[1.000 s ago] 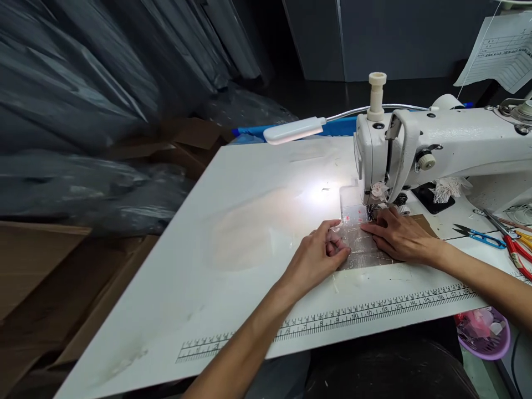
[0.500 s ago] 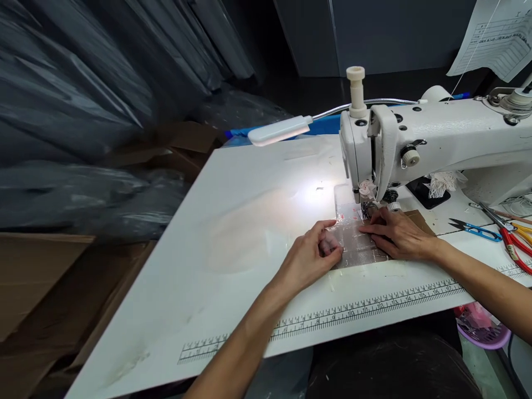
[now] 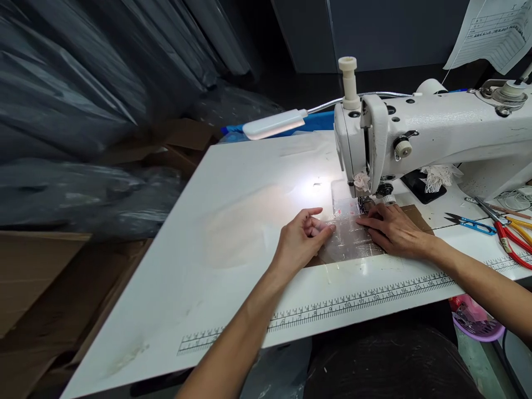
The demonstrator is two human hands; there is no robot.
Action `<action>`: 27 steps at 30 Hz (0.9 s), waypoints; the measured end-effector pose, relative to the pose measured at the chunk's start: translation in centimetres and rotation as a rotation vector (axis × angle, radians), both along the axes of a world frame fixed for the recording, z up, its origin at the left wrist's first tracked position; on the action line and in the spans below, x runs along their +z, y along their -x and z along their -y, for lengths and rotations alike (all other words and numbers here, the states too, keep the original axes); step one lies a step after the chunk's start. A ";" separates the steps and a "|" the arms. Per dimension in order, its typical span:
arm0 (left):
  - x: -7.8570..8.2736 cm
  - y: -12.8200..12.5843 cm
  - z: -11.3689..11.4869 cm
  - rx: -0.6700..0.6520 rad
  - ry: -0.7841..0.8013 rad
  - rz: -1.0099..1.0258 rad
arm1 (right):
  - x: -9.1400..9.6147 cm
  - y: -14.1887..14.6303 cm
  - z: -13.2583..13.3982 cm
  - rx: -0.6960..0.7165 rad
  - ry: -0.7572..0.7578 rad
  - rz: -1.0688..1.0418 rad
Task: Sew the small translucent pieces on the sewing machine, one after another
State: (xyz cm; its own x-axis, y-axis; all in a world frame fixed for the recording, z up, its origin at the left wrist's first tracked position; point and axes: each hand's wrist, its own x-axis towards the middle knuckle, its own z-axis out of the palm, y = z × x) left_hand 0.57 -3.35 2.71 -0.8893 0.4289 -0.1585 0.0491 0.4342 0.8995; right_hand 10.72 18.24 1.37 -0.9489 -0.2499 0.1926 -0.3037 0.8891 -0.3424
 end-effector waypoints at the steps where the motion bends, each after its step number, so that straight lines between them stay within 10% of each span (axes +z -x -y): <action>1: -0.1 0.1 0.0 0.000 -0.002 0.005 | 0.0 0.0 -0.1 0.002 0.026 -0.002; 27: 0.0 -0.1 0.0 -0.003 0.045 0.005 | 1.0 -0.4 -1.8 -0.013 0.313 0.053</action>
